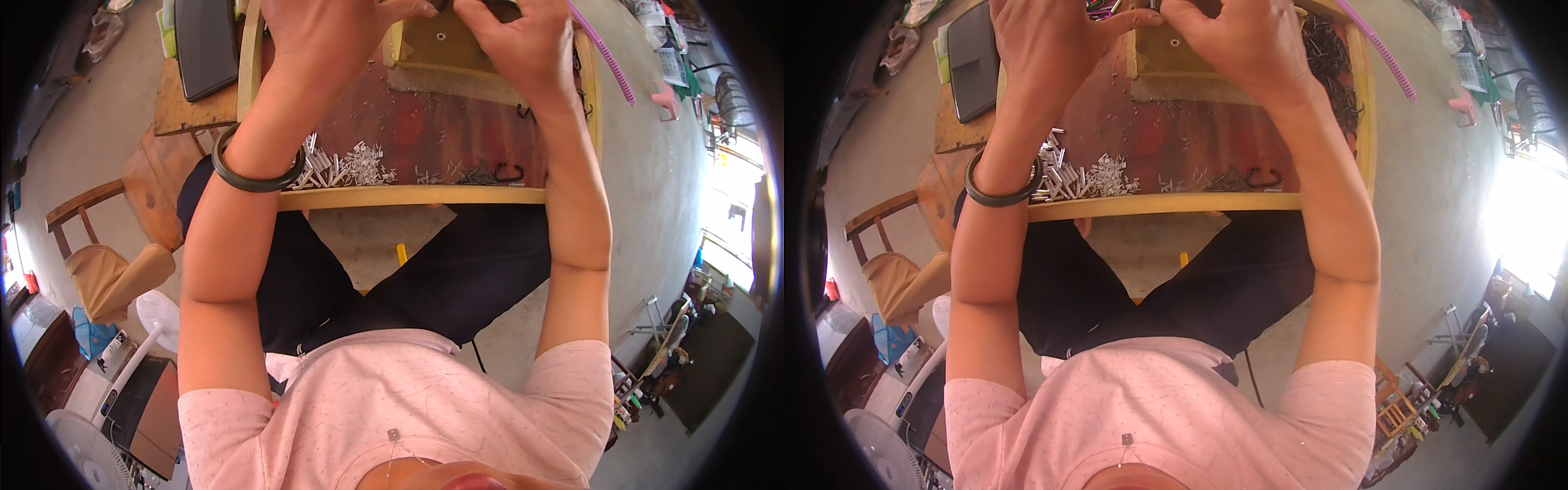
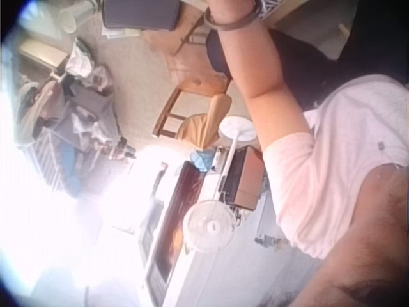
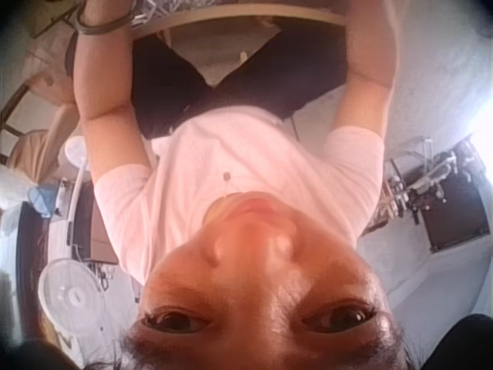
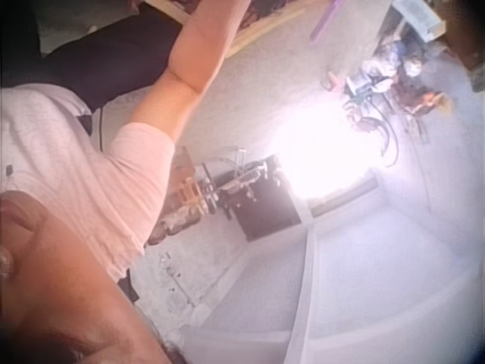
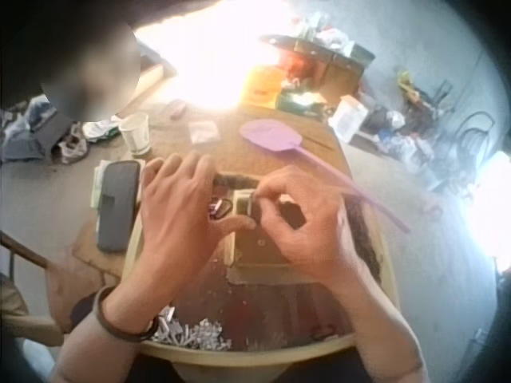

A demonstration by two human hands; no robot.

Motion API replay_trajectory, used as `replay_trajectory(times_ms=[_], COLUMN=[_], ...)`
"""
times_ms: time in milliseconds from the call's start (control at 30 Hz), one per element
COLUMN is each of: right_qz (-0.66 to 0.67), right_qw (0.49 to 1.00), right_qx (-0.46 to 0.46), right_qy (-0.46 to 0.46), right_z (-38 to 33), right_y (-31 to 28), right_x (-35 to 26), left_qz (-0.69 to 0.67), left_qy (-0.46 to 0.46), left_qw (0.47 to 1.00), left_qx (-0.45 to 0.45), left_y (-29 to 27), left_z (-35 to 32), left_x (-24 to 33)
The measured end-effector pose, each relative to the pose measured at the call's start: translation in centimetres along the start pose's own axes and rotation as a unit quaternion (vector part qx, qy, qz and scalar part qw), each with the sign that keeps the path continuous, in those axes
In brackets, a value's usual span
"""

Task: The person assembles small metal components into black plastic clips by hand. They pick up a metal piece and a plastic clip, insert the metal piece into the clip using a mounting tool on the table, and set the assembled item aside.

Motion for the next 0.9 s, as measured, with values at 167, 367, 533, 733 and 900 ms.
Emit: replay_trajectory(times_ms=[167,367,533,733,900], right_qz=[-0.056,-0.052,-0.041,-0.13,-0.254], right_qw=[0.995,0.992,0.994,0.98,0.954], right_qx=[0.033,0.038,0.039,0.033,0.001], right_qy=[-0.078,-0.111,-0.092,-0.149,-0.162], right_z=[0.3,0.3,0.2,0.2,0.4], right_y=[0.9,1.4,1.5,1.3,1.4], right_x=[0.3,1.0,1.0,0.0,-1.9], left_qz=[-0.029,-0.002,-0.002,0.014,0.006], left_qy=[0.002,0.017,0.009,0.021,0.015], left_qw=[1.0,1.0,1.0,0.999,1.0], left_qx=[0.0,0.022,0.017,0.022,0.016], left_y=[0.0,0.4,0.5,0.6,0.4], left_z=[-0.1,-0.2,-0.2,-0.2,-0.2], left_x=[-0.1,-0.4,-0.5,-0.6,-0.4])
Point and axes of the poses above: each hand's wrist, its own z-axis towards the middle knuckle, its own y-axis out of the palm, x = y × z, the point moved 4 cm from there along z, towards the middle knuckle, and after that the axes turned 9 degrees about -y, right-handed, at the moved point
